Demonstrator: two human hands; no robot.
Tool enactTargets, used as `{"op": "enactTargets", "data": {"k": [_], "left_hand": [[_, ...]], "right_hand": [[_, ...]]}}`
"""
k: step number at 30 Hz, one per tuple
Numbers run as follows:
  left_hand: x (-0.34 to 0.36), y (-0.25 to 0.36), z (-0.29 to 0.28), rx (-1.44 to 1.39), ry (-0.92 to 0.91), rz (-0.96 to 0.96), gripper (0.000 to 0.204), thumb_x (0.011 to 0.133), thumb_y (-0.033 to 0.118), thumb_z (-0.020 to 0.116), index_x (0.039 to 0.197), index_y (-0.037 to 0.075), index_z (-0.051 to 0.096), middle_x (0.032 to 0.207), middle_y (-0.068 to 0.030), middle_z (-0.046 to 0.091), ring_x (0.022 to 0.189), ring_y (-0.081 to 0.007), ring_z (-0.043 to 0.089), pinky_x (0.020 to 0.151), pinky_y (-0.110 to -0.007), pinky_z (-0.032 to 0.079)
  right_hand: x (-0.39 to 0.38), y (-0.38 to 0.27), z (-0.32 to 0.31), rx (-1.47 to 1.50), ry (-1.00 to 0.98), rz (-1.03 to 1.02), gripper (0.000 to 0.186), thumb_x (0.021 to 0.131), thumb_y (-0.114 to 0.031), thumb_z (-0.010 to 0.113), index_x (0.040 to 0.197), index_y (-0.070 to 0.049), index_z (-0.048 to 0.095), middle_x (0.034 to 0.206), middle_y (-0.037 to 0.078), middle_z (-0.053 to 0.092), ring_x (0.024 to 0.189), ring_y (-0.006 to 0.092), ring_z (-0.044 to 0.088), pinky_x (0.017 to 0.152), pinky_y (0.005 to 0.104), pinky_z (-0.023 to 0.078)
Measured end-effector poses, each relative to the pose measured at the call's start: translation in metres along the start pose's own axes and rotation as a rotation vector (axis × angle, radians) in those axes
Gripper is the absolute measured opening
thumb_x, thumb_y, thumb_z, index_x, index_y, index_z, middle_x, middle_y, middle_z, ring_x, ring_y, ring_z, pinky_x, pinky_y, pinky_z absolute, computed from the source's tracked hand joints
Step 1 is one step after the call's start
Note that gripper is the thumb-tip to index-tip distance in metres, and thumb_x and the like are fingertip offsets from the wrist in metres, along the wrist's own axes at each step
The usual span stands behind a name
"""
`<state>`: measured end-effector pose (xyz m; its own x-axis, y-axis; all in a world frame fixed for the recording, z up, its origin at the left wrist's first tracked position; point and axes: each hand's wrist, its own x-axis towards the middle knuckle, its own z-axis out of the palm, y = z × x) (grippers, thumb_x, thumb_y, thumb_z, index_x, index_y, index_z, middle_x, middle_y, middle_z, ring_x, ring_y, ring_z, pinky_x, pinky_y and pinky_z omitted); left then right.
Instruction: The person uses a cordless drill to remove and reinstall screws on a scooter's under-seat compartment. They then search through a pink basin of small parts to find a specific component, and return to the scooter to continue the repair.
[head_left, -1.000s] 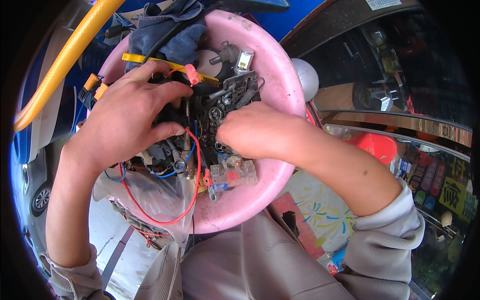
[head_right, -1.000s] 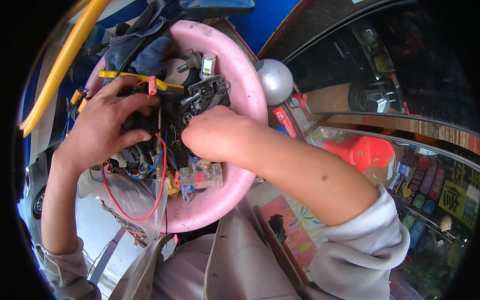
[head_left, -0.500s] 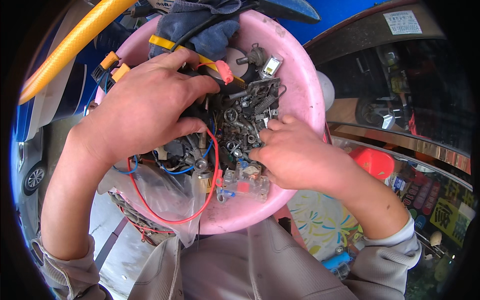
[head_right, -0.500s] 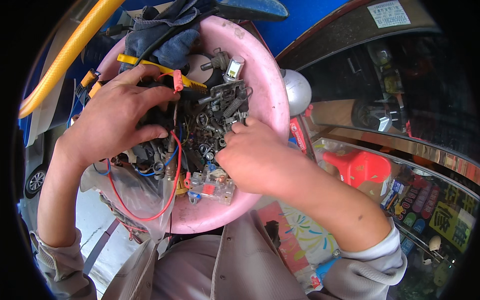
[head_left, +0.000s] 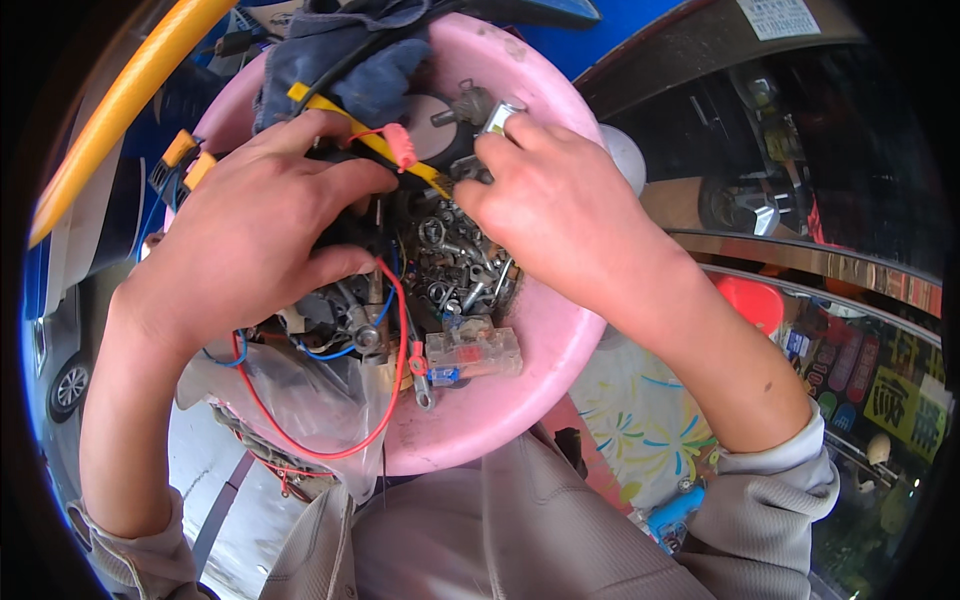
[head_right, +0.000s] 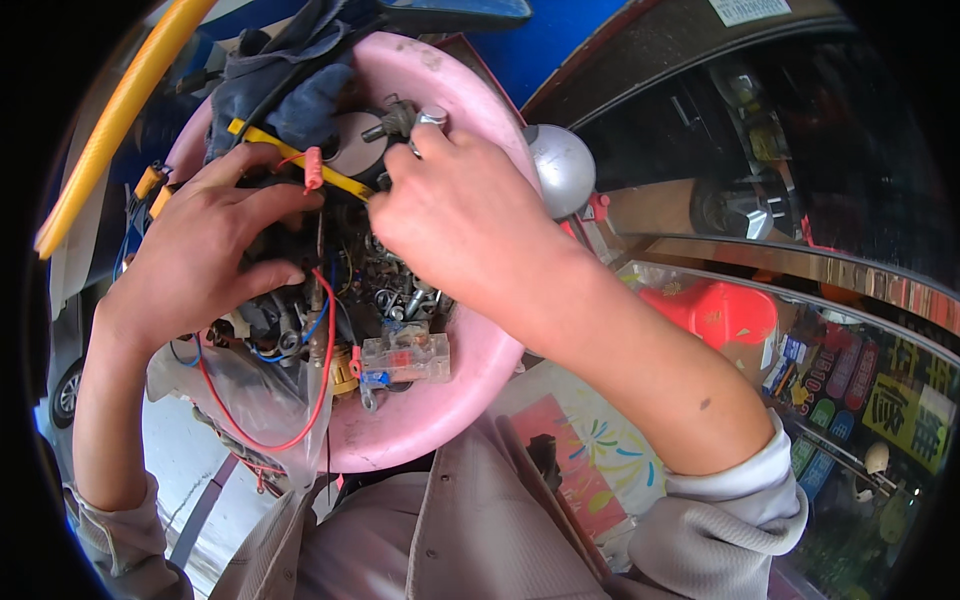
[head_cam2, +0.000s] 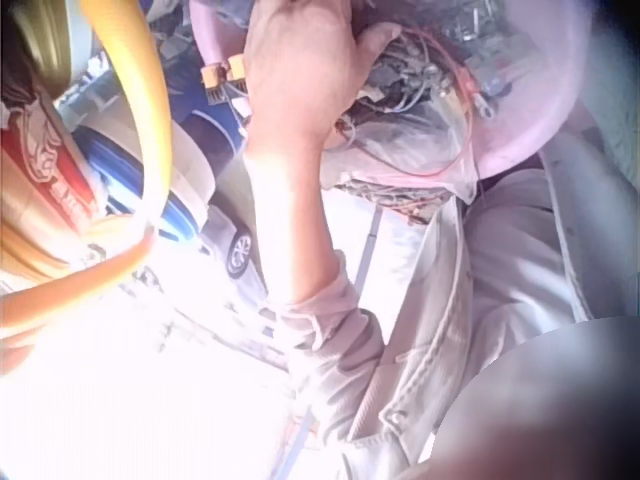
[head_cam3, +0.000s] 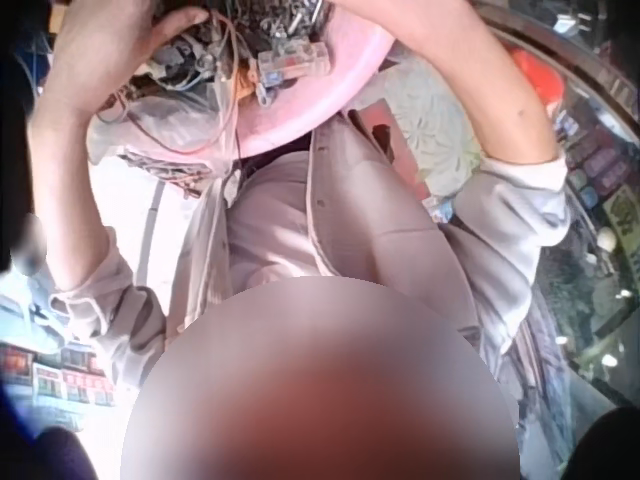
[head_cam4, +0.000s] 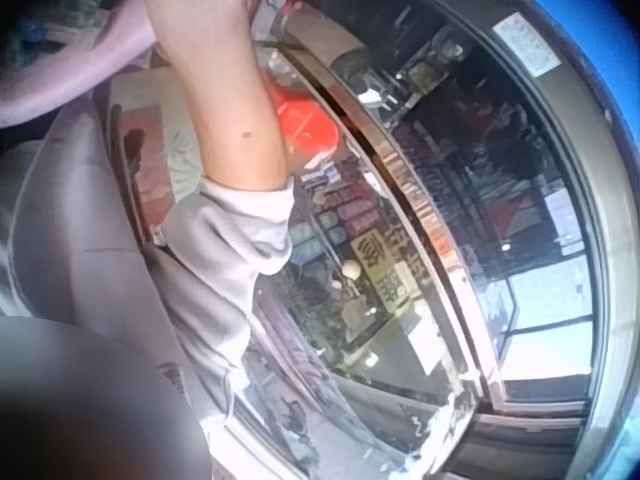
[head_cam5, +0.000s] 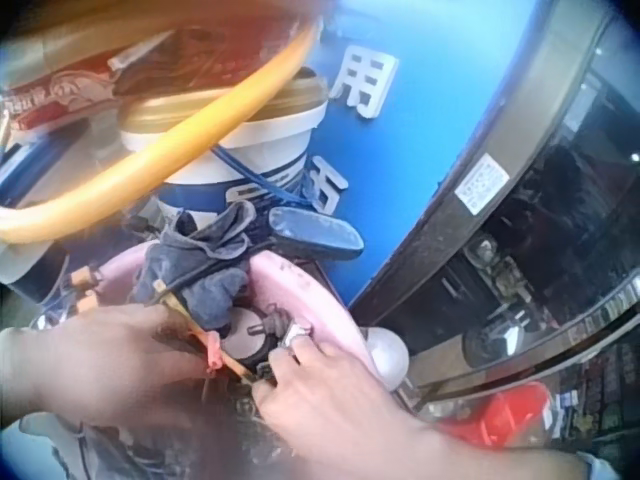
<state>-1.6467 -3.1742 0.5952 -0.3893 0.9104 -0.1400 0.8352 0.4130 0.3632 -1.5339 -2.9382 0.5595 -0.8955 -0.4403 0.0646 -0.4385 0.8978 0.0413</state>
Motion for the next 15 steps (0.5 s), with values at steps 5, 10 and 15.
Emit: {"op": "enactTargets", "data": {"k": [5, 10, 15], "left_hand": [[0.006, 0.005, 0.002, 0.044, -0.038, -0.015, 0.062, 0.074, 0.017, 0.089, 0.132, 0.009, 0.07, 0.128, -0.0115, 0.068, 0.134, -0.0347, 0.055, 0.112, -0.046, 0.046], [0.008, 0.004, -0.002, 0.055, -0.062, -0.017, 0.063, 0.075, 0.017, 0.089, 0.134, 0.008, 0.068, 0.113, -0.0057, 0.076, 0.137, -0.0329, 0.052, 0.114, -0.045, 0.044], [0.002, 0.001, -0.002, 0.024, -0.026, -0.004, 0.062, 0.074, 0.018, 0.089, 0.132, 0.008, 0.069, 0.123, -0.0111, 0.071, 0.133, -0.0356, 0.056, 0.111, -0.045, 0.046]], "right_hand": [[0.006, -0.013, -0.005, 0.407, -0.381, 0.041, 0.008, 0.078, -0.006, 0.069, 0.083, -0.003, 0.075, 0.082, 0.017, 0.073, 0.082, 0.0357, 0.075, 0.069, 0.0462, 0.06], [0.006, -0.034, 0.027, 0.448, -0.548, -0.01, 0.013, 0.082, -0.01, 0.067, 0.081, -0.004, 0.079, 0.08, 0.016, 0.076, 0.08, 0.0354, 0.077, 0.067, 0.0481, 0.06], [0.0, -0.027, 0.008, 0.361, -0.712, -0.023, 0.015, 0.083, -0.011, 0.066, 0.079, -0.005, 0.079, 0.082, 0.016, 0.077, 0.08, 0.0352, 0.077, 0.068, 0.047, 0.06]]}}
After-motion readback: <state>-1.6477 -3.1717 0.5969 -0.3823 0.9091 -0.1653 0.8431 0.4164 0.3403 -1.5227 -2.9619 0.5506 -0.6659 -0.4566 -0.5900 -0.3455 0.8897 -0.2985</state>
